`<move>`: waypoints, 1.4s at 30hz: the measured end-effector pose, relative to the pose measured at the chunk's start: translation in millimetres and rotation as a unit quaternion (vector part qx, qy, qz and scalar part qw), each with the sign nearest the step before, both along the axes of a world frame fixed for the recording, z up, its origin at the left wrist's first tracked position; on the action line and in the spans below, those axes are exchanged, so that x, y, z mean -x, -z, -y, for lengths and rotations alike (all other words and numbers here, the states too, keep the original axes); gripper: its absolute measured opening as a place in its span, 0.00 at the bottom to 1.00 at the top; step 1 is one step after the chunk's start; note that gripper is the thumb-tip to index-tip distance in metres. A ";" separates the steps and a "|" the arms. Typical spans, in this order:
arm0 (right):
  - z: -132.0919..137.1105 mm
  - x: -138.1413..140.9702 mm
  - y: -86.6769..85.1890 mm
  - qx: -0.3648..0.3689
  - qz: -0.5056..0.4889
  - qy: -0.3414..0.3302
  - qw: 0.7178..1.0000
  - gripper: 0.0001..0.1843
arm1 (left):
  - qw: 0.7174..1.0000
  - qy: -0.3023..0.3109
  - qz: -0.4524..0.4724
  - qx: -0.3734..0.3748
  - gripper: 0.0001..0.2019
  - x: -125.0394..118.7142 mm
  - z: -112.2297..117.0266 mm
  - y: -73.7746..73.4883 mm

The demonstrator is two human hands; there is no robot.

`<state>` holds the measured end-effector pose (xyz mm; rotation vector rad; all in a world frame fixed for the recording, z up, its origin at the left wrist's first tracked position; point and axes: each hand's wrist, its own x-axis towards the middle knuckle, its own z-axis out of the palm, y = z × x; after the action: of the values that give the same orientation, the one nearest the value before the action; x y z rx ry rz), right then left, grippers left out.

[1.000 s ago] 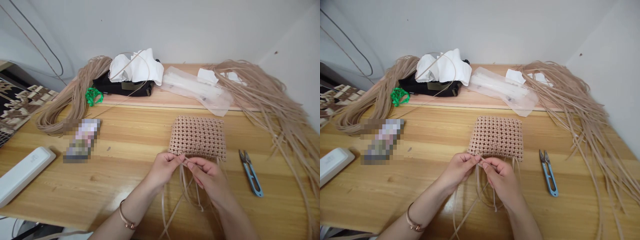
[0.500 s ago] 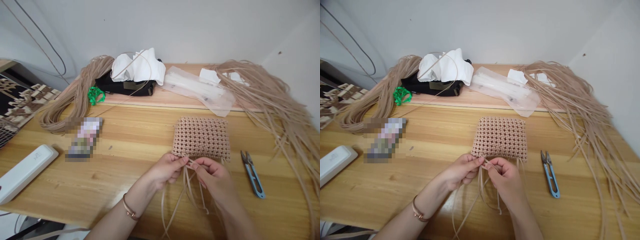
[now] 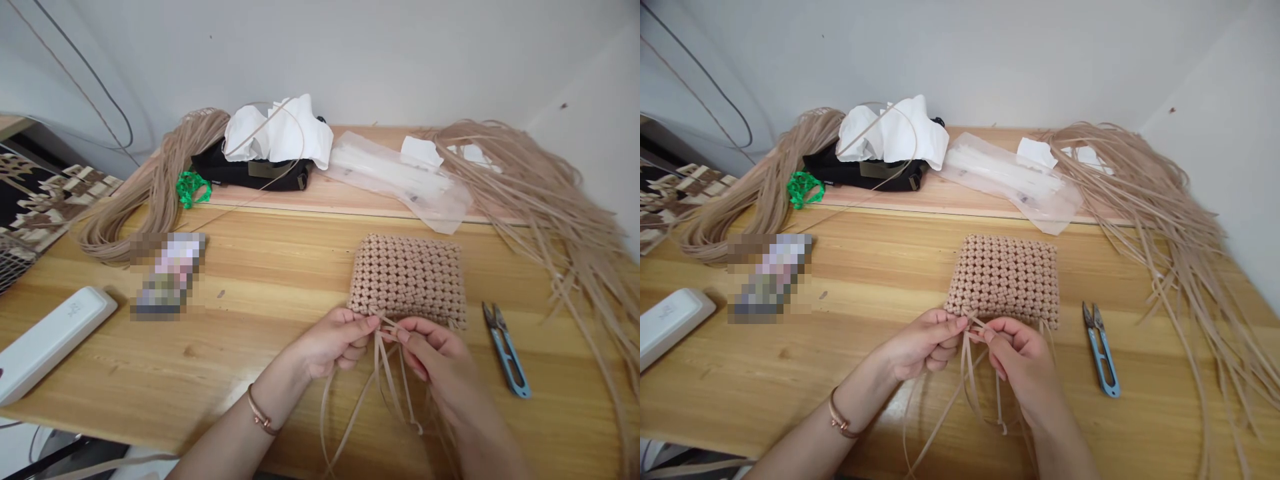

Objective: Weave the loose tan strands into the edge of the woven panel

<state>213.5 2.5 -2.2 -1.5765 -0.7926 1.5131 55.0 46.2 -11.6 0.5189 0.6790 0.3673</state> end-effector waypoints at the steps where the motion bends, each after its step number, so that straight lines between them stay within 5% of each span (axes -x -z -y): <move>1: 0.5 -0.9 0.5 0.004 -0.007 0.004 1.000 0.15 | 1.000 -0.003 -0.005 0.001 0.18 0.3 -0.1 -0.3; 7: 4.5 -5.2 1.4 0.033 -0.032 -0.001 0.999 0.17 | 0.999 -0.030 -0.021 -0.012 0.16 -1.5 1.7 2.0; 15: 6.4 -7.7 -6.9 0.038 0.044 -0.132 0.990 0.19 | 0.986 -0.108 -0.118 -0.046 0.19 -13.2 8.6 0.8; 22: 6.7 -2.7 -5.7 0.018 0.101 -0.130 0.986 0.19 | 0.975 -0.138 -0.142 -0.102 0.16 -15.4 11.0 4.0; 42: 5.2 -5.8 3.4 -0.001 -0.002 -0.096 0.995 0.16 | 0.989 -0.070 -0.091 -0.092 0.17 -3.6 4.9 8.2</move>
<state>219.2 -2.7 -5.5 -1.5314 -0.9649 1.6498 58.5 41.3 -19.8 0.6874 0.8657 0.5220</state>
